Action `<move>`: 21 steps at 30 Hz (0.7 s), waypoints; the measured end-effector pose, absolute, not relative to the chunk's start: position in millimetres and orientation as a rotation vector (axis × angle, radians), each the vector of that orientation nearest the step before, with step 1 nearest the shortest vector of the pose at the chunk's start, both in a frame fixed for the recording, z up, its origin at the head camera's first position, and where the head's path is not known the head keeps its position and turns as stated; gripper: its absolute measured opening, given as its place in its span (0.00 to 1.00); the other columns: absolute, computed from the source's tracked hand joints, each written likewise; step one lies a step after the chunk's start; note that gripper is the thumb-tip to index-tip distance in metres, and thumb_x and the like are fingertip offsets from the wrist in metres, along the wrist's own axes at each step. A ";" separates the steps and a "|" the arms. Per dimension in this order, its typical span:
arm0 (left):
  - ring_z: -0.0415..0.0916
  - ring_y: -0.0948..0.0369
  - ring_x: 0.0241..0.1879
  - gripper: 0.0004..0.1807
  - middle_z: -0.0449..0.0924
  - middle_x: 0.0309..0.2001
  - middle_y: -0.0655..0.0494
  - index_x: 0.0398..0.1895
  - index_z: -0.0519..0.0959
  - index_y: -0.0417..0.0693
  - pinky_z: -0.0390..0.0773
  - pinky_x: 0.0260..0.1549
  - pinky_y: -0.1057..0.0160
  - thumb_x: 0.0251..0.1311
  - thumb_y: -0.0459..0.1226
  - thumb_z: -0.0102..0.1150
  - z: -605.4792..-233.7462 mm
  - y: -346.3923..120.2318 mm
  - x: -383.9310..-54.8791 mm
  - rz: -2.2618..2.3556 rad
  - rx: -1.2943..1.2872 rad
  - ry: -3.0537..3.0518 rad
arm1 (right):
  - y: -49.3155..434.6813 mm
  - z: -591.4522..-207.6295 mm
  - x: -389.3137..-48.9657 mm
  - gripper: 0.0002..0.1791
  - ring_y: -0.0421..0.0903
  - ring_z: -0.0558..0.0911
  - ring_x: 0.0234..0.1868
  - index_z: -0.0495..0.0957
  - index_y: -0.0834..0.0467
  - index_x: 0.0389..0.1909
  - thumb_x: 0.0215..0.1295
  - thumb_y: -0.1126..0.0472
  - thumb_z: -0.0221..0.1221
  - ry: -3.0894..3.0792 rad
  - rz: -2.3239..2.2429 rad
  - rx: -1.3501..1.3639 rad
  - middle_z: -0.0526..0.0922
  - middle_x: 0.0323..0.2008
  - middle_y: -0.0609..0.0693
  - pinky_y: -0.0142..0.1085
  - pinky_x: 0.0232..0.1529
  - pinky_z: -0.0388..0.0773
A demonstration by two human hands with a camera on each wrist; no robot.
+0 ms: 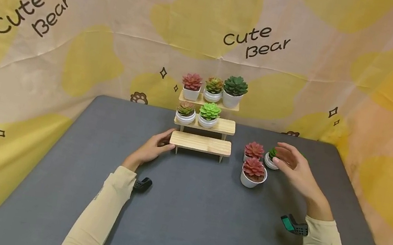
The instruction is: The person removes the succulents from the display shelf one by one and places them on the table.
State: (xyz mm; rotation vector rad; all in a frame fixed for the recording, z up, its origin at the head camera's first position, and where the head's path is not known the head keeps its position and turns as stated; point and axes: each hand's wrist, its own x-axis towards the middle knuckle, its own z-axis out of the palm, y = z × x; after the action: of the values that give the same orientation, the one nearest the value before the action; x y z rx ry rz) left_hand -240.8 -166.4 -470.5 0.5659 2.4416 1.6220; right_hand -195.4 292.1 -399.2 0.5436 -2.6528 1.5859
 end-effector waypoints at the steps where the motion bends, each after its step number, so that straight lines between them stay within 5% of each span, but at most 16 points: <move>1: 0.68 0.36 0.68 0.36 0.66 0.71 0.29 0.79 0.52 0.34 0.67 0.67 0.38 0.74 0.32 0.54 -472.5 -167.0 -242.0 1.618 0.569 2.448 | 289.1 -396.3 -196.6 0.29 0.25 0.71 0.60 0.60 0.62 0.74 0.78 0.60 0.53 -2.655 1.589 0.549 0.68 0.69 0.68 0.15 0.55 0.69; 2: 0.68 0.36 0.68 0.36 0.66 0.71 0.30 0.79 0.52 0.35 0.67 0.67 0.38 0.74 0.33 0.54 -476.2 -167.4 -243.8 1.620 0.566 2.448 | 285.9 -393.2 -198.0 0.29 0.25 0.71 0.60 0.60 0.62 0.74 0.78 0.60 0.53 -2.660 1.593 0.555 0.68 0.69 0.66 0.17 0.57 0.69; 9: 0.70 0.39 0.68 0.37 0.67 0.71 0.33 0.81 0.53 0.41 0.67 0.67 0.39 0.74 0.36 0.55 -492.4 -174.1 -253.6 1.639 0.563 2.444 | 250.9 -366.6 -211.0 0.29 0.63 0.67 0.73 0.60 0.60 0.75 0.77 0.60 0.53 -2.679 1.652 0.610 0.68 0.71 0.64 0.20 0.60 0.68; 15: 0.70 0.39 0.67 0.37 0.68 0.71 0.33 0.80 0.53 0.41 0.66 0.67 0.38 0.74 0.35 0.55 -491.7 -173.4 -253.8 1.644 0.559 2.438 | 216.3 -358.8 -229.4 0.32 0.64 0.66 0.74 0.57 0.58 0.77 0.77 0.59 0.54 -2.699 1.711 0.647 0.65 0.73 0.64 0.54 0.66 0.72; 21: 0.69 0.37 0.68 0.37 0.67 0.71 0.31 0.80 0.52 0.39 0.66 0.68 0.38 0.74 0.33 0.54 -492.8 -170.3 -253.7 1.649 0.536 2.432 | 185.5 -358.7 -245.4 0.35 0.65 0.64 0.75 0.54 0.57 0.78 0.75 0.58 0.56 -2.696 1.802 0.633 0.63 0.74 0.66 0.61 0.72 0.63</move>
State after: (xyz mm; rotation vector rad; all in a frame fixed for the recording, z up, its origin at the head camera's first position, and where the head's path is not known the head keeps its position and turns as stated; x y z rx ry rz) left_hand -253.7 -170.3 -492.8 0.5364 2.4324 1.6489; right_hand -245.4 185.5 -358.7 0.6327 -2.6960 1.8023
